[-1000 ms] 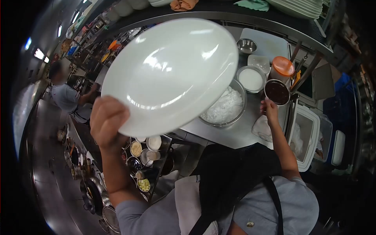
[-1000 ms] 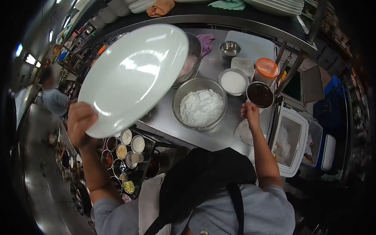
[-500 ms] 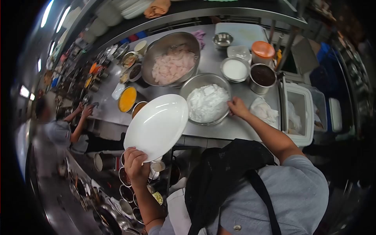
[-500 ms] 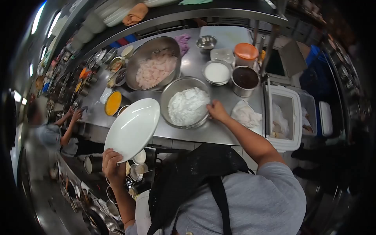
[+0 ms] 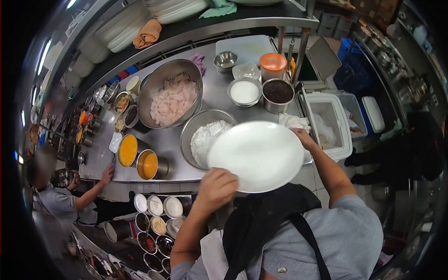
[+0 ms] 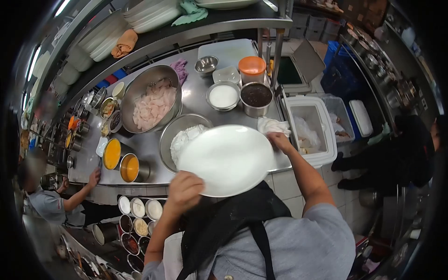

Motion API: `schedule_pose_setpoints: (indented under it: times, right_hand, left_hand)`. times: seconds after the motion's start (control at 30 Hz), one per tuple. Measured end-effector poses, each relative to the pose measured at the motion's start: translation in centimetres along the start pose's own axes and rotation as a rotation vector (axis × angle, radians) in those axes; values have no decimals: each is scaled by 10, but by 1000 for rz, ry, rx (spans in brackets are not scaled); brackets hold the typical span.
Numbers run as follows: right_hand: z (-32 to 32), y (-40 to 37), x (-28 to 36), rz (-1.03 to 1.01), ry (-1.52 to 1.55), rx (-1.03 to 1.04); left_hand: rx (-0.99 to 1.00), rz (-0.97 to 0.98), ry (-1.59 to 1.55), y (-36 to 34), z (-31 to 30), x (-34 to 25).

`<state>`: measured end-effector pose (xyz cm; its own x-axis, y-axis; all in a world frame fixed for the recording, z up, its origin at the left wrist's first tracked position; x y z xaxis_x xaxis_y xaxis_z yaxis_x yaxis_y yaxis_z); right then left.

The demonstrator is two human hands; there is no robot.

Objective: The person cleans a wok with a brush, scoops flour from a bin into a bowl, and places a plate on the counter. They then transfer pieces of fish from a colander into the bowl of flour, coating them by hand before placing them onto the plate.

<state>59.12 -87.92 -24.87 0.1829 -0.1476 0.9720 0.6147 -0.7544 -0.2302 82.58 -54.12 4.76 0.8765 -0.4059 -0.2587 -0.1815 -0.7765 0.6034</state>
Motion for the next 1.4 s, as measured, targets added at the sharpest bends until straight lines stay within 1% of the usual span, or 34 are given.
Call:
schedule_pose_setpoints:
  times: [0.03, 0.07, 0.1, 0.13, 0.17, 0.2, 0.23, 0.27, 0.3, 0.33, 0.4, 0.43, 0.47, 0.53, 0.57, 0.6, 0.67, 0.7, 0.73, 0.8, 0.83, 0.87, 0.93, 0.97, 1.0, 1.07, 1.13, 1.17, 1.23, 1.27, 1.3, 1.33, 1.4]
  right_hand:
    - [-15, 3, -3, 52, 46, -46]
    - [-22, -2, 11, 109, 90, -85]
    - [-29, 3, 7, 113, 71, -57]
    - [-35, 5, 0, 198, 215, -27]
    - [-39, 12, -8, 283, 359, 3]
    - [-35, 10, -5, 293, 344, 37]
    - [-33, 9, -1, 343, 408, 31]
    - [-28, 5, 3, 402, 478, 18]
    - [-23, 2, 4, 390, 427, 16]
    - [-19, 0, 6, 412, 432, 33]
    - [-18, -2, 13, 144, 160, 25]
    - [-20, -3, 15, 135, 147, 77]
    - [-19, -8, 17, 158, 152, 86]
    - [-15, -9, 23, 170, 133, 73]
    - [-15, -6, 19, 1, -15, 17]
    - [-15, -5, 18, -2, -11, 38]
    - [-13, -4, 22, -49, -149, 27]
    - [-8, -10, 43, -52, -324, -26]
    - [2, -17, 70, -98, -369, -69]
    - [10, -17, 80, -423, -579, -208]
    - [17, -15, 89, -603, -645, -276]
    - [27, -12, 95, -615, -641, -275]
    - [51, -3, 100, -330, -292, -168]
    - [69, 5, 101, -249, -5, -66]
    - [85, 9, 113, -269, -2, -65]
    - [122, 15, 141, -116, -5, 204]
    - [164, 17, 203, -209, -134, 465]
    - [190, 10, 251, -263, -280, 582]
    - [243, -24, 350, -504, -621, 833]
    - [274, -54, 400, -448, -648, 992]
    - [302, -78, 425, -637, -726, 1110]
    - [329, -105, 453, -728, -770, 1239]
    - [363, -141, 462, -1184, -354, 1216]
  left_hand:
    - [-18, -9, 9, 6, 17, 1]
    - [13, -19, -68, 9, 38, 4]
    - [43, -38, -147, 10, 60, 6]
    - [29, -71, -134, 11, 81, 8]
    - [67, -66, -148, 13, 102, 13]
    - [107, -62, -163, 14, 121, 16]
    - [96, -91, -144, 16, 139, 22]
    - [144, -94, -108, 15, 157, 26]
    - [203, -96, -81, 11, 171, 27]
    - [217, -120, -80, 5, 182, 30]
    - [222, -117, 7, -5, 200, 36]
    - [222, -138, 19, -12, 208, 40]
    - [237, -158, 12, -20, 216, 44]
    - [209, -188, 92, -29, 229, 53]
    - [201, -199, 77, -30, 231, 56]
    - [201, -214, 92, -32, 236, 60]
    - [195, -257, 76, -38, 245, 66]
    - [274, -323, 52, -43, 248, 69]
    - [280, -326, 56, -45, 246, 68]
    - [276, -389, 50, -42, 231, 63]
    - [295, -405, -24, -42, 217, 60]
    - [289, -403, -14, -39, 195, 57]
    - [172, -520, -243, -40, 144, 59]
    - [-13, -499, -200, -42, 117, 65]
    - [-22, -487, -186, -50, 95, 73]
    - [-183, -766, 3, -71, 50, 96]
    - [-311, -989, 15, -96, 9, 118]
    - [-350, -984, 65, -108, -9, 131]
    - [-407, -970, 145, -125, -36, 155]
    - [-425, -970, 179, -133, -45, 162]
    - [-452, -947, 141, -132, -54, 168]
    - [-483, -927, 104, -133, -62, 175]
    - [-452, -1046, 56, -156, -61, 196]
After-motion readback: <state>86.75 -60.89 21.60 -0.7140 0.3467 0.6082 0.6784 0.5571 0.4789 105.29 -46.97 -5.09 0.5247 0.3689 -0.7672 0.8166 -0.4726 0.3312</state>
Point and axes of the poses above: each hand's wrist, its own y-axis towards the middle knuckle, its own z-axis out of the palm, x = y × z, the point moved 2 cm from there along y, towards the middle knuckle, and after that the axes turned 6 degrees about y, right-handed, at the moved point
